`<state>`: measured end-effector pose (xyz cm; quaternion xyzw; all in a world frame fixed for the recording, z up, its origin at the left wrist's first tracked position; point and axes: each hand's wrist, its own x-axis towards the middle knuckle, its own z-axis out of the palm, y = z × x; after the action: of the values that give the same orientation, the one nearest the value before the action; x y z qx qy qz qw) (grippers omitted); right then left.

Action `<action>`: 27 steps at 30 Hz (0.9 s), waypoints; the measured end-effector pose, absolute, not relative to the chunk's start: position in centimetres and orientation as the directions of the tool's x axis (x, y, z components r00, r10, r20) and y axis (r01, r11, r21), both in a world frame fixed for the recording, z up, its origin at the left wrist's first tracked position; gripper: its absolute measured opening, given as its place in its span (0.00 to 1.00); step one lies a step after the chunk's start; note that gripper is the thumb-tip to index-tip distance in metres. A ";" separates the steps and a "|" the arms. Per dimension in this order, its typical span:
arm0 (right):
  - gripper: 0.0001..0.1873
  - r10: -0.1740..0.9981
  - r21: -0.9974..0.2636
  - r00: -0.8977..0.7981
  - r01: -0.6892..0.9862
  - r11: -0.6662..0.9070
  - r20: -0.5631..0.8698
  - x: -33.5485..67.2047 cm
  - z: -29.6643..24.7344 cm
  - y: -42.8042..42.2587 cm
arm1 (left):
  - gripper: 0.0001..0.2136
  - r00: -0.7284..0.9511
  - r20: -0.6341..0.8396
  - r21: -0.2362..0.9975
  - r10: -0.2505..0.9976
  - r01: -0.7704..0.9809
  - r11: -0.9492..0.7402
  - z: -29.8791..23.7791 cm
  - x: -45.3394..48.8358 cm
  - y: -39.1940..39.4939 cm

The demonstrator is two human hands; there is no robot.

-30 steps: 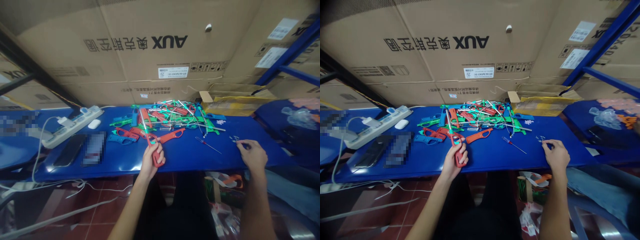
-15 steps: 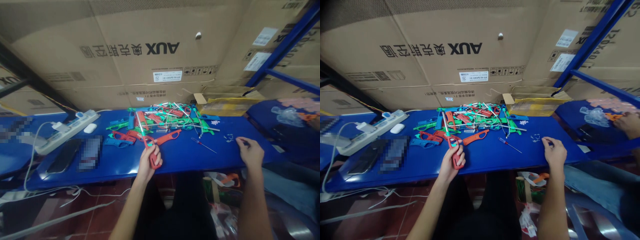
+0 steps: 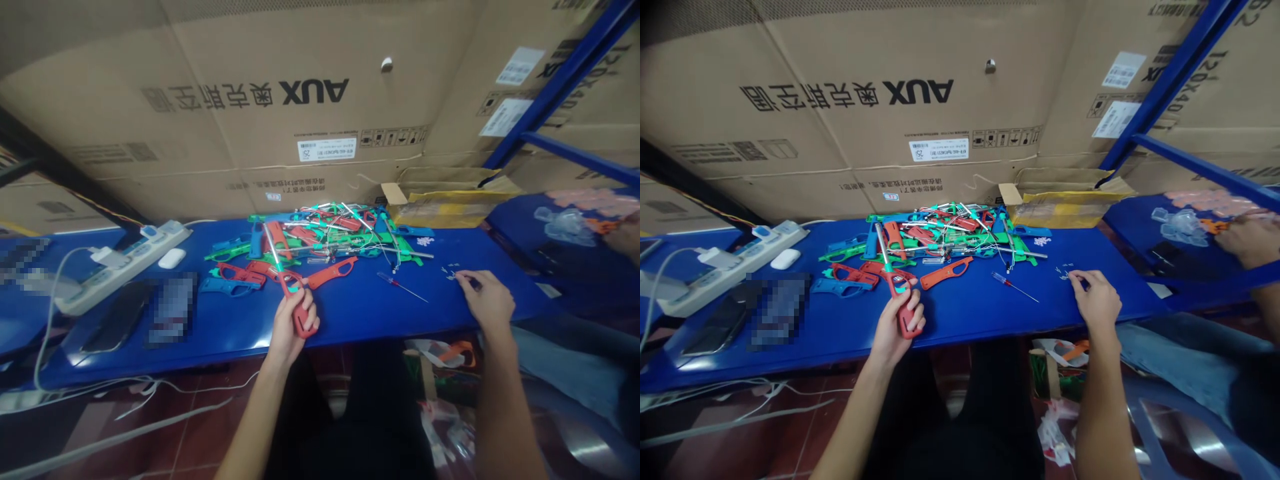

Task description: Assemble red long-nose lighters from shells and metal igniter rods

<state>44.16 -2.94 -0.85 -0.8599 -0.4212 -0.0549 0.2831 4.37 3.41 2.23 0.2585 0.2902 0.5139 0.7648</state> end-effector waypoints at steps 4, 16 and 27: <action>0.15 0.688 -0.415 0.651 0.750 -0.515 0.321 43.7 -0.6 -3.0 | 0.13 0.303 -0.172 0.691 0.937 -0.641 0.334 2.3 4.3 3.3; 0.16 0.654 -0.435 0.678 0.727 -0.531 0.335 43.9 -0.9 -2.9 | 0.19 0.298 -0.201 0.706 0.933 -0.616 0.349 2.2 4.5 3.3; 0.12 0.642 -0.383 0.650 0.760 -0.526 0.408 44.0 -1.3 -3.1 | 0.24 0.276 -0.191 0.737 0.942 -0.593 0.323 2.0 4.8 3.2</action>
<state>43.99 -3.09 -1.29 -0.8666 -0.4042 -0.1086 0.2716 4.84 3.22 2.04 0.2761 0.3159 0.5122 0.7494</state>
